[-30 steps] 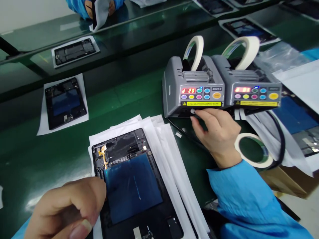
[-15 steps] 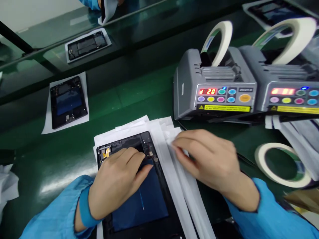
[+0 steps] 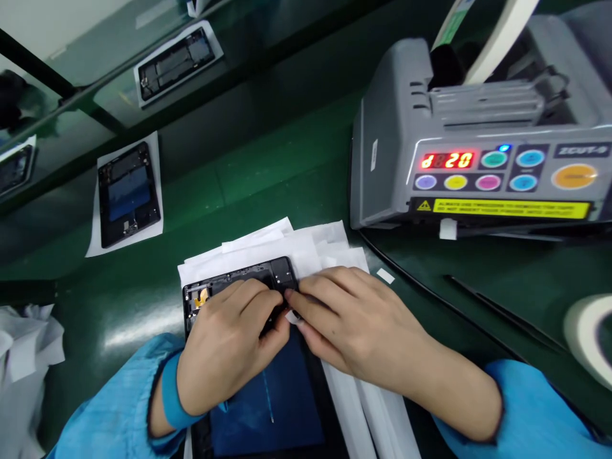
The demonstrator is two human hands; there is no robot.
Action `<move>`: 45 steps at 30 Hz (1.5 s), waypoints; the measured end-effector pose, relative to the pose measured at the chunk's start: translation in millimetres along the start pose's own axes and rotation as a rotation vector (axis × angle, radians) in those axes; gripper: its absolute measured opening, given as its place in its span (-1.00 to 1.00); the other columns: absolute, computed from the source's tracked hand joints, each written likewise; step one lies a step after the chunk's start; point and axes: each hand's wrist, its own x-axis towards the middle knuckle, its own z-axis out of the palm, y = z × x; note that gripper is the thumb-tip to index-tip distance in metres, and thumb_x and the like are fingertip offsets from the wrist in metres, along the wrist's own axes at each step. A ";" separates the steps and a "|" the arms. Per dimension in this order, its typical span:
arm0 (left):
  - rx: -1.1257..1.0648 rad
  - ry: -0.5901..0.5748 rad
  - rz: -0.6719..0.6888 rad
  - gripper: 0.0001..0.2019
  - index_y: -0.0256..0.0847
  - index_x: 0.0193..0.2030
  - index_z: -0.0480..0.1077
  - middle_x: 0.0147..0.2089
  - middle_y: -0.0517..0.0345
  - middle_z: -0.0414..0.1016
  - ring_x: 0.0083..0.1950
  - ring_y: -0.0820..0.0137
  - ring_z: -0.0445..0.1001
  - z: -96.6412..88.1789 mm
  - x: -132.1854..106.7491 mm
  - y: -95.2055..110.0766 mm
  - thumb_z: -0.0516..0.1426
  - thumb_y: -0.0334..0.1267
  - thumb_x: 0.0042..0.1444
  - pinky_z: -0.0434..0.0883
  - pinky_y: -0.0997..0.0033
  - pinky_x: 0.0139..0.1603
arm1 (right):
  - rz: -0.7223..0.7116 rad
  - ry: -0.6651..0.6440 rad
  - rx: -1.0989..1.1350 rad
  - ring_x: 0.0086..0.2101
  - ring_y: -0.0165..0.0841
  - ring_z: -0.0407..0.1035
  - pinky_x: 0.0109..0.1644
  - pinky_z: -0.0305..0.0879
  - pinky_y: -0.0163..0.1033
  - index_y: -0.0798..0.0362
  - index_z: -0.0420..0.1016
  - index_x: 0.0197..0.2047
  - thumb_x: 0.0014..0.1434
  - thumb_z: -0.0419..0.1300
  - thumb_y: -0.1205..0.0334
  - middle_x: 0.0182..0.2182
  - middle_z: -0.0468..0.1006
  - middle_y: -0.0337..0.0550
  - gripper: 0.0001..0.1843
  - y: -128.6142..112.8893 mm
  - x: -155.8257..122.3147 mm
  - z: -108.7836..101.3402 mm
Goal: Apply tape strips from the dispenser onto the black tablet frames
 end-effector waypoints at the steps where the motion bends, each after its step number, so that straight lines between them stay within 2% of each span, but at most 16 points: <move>1: 0.011 -0.003 0.000 -0.77 -0.25 -0.36 0.41 -0.39 0.12 0.39 -0.39 0.32 0.41 -0.1 0.2 0.4 0.01 -0.38 0.31 0.43 0.31 -0.39 | -0.008 -0.004 -0.014 -0.17 -0.25 0.42 -0.15 0.41 -0.12 0.13 0.50 0.01 0.35 0.08 0.31 -0.20 0.57 -0.07 -0.75 -0.1 0.5 -0.3; 7: 0.032 -0.051 0.041 -0.75 -0.26 -0.33 0.42 -0.37 0.10 0.42 -0.36 0.32 0.42 -3.1 -0.2 -3.5 0.00 -0.42 0.35 0.45 0.31 -0.32 | -0.037 0.023 -0.002 -0.15 -0.26 0.40 -0.14 0.38 -0.14 0.12 0.52 -0.04 0.34 0.11 0.28 -0.19 0.57 -0.08 -0.79 2.0 -0.6 0.9; 11: 0.033 -0.081 0.074 -0.78 -0.28 -0.28 0.43 -0.33 0.10 0.44 -0.32 0.33 0.42 -5.6 -3.6 -8.1 0.01 -0.43 0.36 0.47 0.33 -0.27 | -0.025 0.013 0.007 -0.15 -0.24 0.39 -0.14 0.36 -0.12 0.11 0.52 0.00 0.34 0.11 0.27 -0.18 0.56 -0.07 -0.77 -0.5 -1.3 1.0; 15: 0.167 -0.079 0.209 -0.82 -0.34 -0.22 0.44 -0.35 0.09 0.42 -0.36 0.31 0.39 -12.3 -8.8 -6.0 0.01 -0.48 0.32 0.41 0.33 -0.36 | -0.062 -0.045 -0.120 -0.13 -0.24 0.40 -0.15 0.35 -0.14 0.15 0.53 0.01 0.37 0.06 0.26 -0.20 0.57 -0.06 -0.72 -5.9 0.7 -2.4; 19: 0.316 -0.152 0.298 -0.74 -0.48 -0.02 0.44 -0.21 -0.06 0.47 -0.27 0.27 0.43 -22.1 -14.4 -0.2 -0.05 -0.48 0.33 0.42 0.30 -0.33 | -0.065 -0.018 -0.122 -0.15 -0.24 0.43 -0.15 0.40 -0.13 0.14 0.54 0.02 0.34 0.09 0.27 -0.19 0.59 -0.07 -0.72 -7.4 0.3 -3.7; 22: 0.340 -0.142 0.306 -0.66 -0.56 0.09 0.42 -0.13 -0.13 0.50 -0.18 0.25 0.46 -24.6 -17.7 1.0 -0.09 -0.49 0.34 0.44 0.29 -0.23 | 0.001 0.061 -0.044 -0.21 -0.27 0.47 -0.15 0.43 -0.15 0.13 0.50 0.02 0.28 0.18 0.32 -0.20 0.60 -0.09 -0.75 -6.8 1.1 -2.4; 26: 0.310 -0.081 0.288 -0.63 -0.54 0.07 0.46 -0.12 -0.12 0.52 -0.12 0.24 0.47 -21.5 -20.2 -0.9 -0.13 -0.49 0.36 0.44 0.27 -0.16 | 0.071 0.090 -0.111 -0.32 -0.34 0.50 -0.25 0.41 -0.20 0.08 0.48 -0.03 0.28 0.22 0.35 -0.26 0.62 -0.15 -0.81 -9.8 10.0 -1.7; 33: 0.248 -0.106 0.260 -0.63 -0.51 0.10 0.48 -0.07 -0.11 0.54 -0.04 0.20 0.48 -16.7 -24.7 -2.8 -0.09 -0.47 0.35 0.43 0.23 -0.03 | 0.082 -0.011 -0.195 -0.38 -0.34 0.49 -0.33 0.31 -0.19 0.11 0.49 -0.14 0.31 0.18 0.37 -0.28 0.61 -0.14 -0.92 -15.4 22.5 -3.8; 45: 0.238 -0.073 0.255 -0.65 -0.48 0.06 0.50 -0.11 -0.12 0.54 -0.07 0.20 0.49 -13.9 -27.0 -2.4 -0.07 -0.45 0.36 0.43 0.24 -0.06 | 0.081 -0.052 -0.216 -0.41 -0.33 0.44 -0.34 0.26 -0.17 0.09 0.51 -0.19 0.34 0.14 0.34 -0.28 0.60 -0.11 -0.89 -19.2 23.1 -4.4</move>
